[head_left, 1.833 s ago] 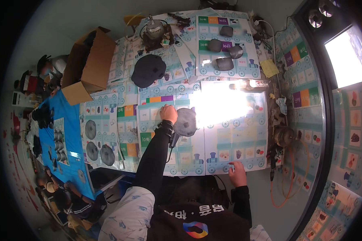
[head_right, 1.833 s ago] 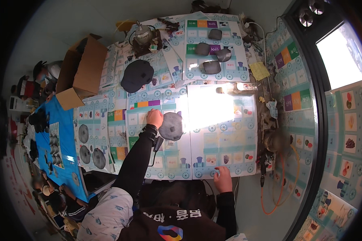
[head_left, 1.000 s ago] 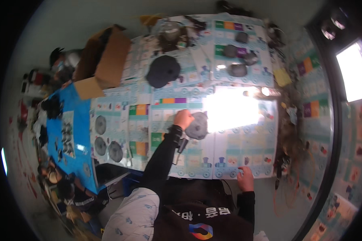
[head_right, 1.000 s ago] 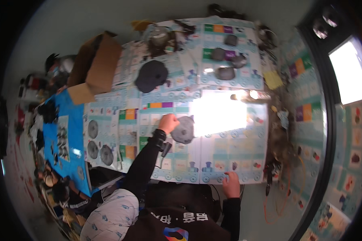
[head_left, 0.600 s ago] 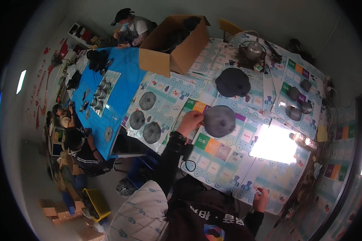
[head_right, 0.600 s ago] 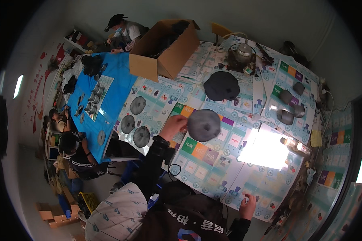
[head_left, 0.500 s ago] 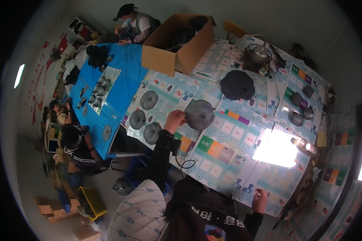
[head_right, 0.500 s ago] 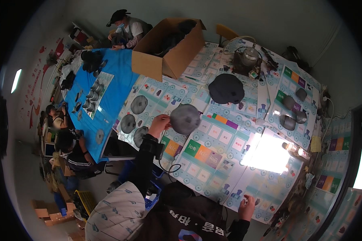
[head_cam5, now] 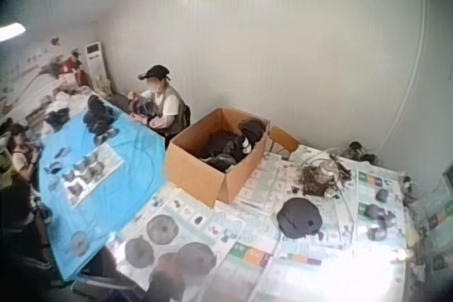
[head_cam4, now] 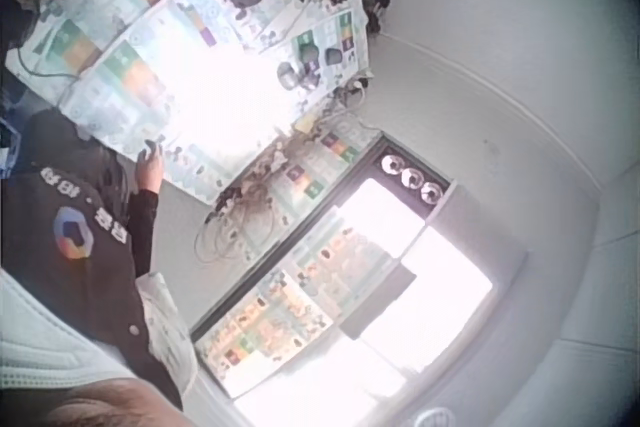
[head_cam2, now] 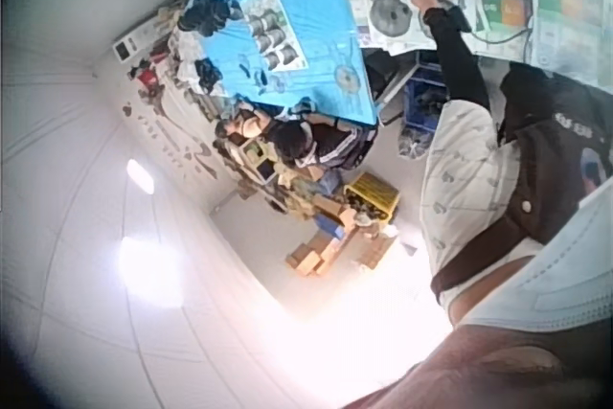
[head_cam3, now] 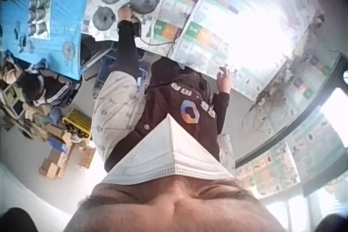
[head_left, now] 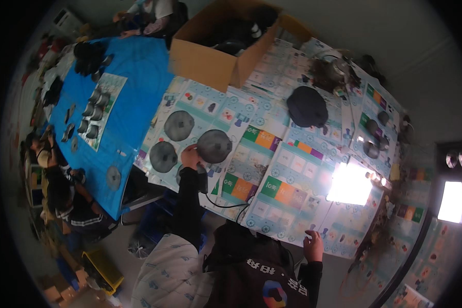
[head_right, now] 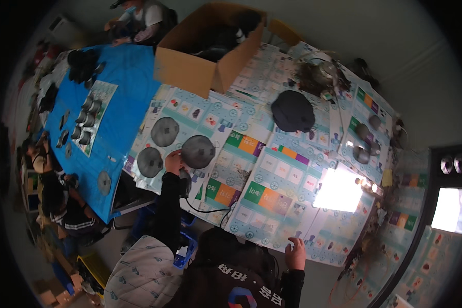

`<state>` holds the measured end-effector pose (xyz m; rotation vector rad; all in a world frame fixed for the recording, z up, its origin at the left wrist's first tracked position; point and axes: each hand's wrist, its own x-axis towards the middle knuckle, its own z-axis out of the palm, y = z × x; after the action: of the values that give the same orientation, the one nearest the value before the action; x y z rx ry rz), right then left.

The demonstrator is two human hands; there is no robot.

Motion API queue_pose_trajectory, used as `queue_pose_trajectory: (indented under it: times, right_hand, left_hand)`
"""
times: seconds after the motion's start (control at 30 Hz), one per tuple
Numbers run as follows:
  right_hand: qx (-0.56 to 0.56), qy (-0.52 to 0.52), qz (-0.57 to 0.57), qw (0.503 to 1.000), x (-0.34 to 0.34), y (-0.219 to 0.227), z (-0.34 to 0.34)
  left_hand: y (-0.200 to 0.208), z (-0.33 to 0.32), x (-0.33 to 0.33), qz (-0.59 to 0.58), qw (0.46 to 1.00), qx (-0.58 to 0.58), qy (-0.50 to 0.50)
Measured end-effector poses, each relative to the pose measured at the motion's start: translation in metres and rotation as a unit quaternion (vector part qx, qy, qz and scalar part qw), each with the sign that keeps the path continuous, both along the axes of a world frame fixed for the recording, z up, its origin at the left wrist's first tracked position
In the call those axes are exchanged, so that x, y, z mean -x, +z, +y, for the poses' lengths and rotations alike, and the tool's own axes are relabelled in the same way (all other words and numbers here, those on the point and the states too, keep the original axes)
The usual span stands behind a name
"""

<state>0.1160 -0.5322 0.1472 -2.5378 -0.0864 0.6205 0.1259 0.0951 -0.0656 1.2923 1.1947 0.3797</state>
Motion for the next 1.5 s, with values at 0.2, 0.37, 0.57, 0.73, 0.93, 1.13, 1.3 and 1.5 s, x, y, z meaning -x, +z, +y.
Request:
queue_pose_trajectory:
  times: [0.2,0.37,0.57,0.73,0.93,1.13,1.3,1.5]
  right_hand:
    - [0.012,-0.032,-0.004,0.999,0.01,0.005,0.013]
    - [0.023,-0.071,-0.024,0.997,0.029,0.003,-0.002]
    - [0.054,-0.15,-0.013,0.987,0.094,0.014,-0.023]
    - [0.124,-0.26,0.011,0.957,0.165,0.012,-0.033]
    - [0.136,-0.281,0.037,0.949,0.179,0.015,-0.032]
    - [0.101,-0.265,0.014,0.959,0.164,0.003,-0.049]
    - [-0.005,-0.237,-0.012,0.971,0.085,0.016,-0.051]
    - [-0.436,-0.236,0.018,0.868,-0.073,0.009,-0.012]
  left_hand:
    - [0.043,-0.057,-0.049,0.085,0.931,-0.344,-0.087]
    - [0.053,-0.178,-0.201,-0.013,0.942,-0.235,-0.238]
    - [0.039,-0.231,-0.365,0.085,0.859,-0.415,-0.287]
    - [0.044,-0.273,-0.447,0.184,0.805,-0.454,-0.333]
    - [0.025,-0.27,-0.473,0.161,0.814,-0.451,-0.329]
    - [0.062,-0.287,-0.461,-0.105,0.851,-0.355,-0.373]
    - [0.125,-0.282,-0.385,-0.294,0.89,-0.003,-0.347]
    - [0.245,-0.331,-0.225,-0.27,0.842,0.334,-0.327]
